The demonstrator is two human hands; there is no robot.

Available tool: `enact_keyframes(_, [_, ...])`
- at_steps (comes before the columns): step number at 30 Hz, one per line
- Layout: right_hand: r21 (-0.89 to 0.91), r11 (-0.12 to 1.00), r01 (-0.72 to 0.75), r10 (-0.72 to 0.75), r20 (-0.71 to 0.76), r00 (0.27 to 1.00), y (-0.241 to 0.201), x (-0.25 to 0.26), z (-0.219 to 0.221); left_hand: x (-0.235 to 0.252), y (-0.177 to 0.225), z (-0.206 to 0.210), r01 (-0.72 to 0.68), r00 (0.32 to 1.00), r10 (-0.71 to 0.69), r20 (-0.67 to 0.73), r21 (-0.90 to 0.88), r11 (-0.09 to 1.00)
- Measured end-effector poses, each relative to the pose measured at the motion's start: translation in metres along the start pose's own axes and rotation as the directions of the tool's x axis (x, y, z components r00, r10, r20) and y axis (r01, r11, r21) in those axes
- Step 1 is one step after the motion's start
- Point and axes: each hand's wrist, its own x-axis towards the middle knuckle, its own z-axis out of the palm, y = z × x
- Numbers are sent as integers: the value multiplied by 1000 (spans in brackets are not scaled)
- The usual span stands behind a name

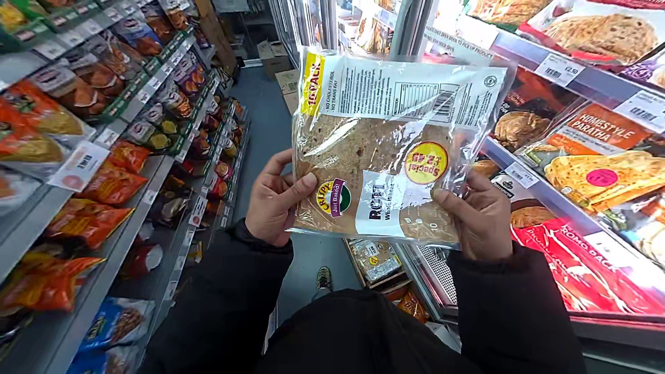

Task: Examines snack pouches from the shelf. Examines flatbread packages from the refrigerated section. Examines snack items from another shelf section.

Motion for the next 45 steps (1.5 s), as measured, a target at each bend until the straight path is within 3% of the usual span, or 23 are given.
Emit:
enact_keyframes(4, [-20,1000,3,-4,-48,999,-1,-4,-2,-1,1,6,44,999,-44,-2,62,997])
enact_keyframes(33, [-77,990,-116,101,-172,980,22,-26,-11,-2,-28,1,167,982,-171,81,51,985])
enact_keyframes(45, [-49,991,-124,114,-173,978,24,-29,-20,-2,-35,6,130,984,-134,117,36,991])
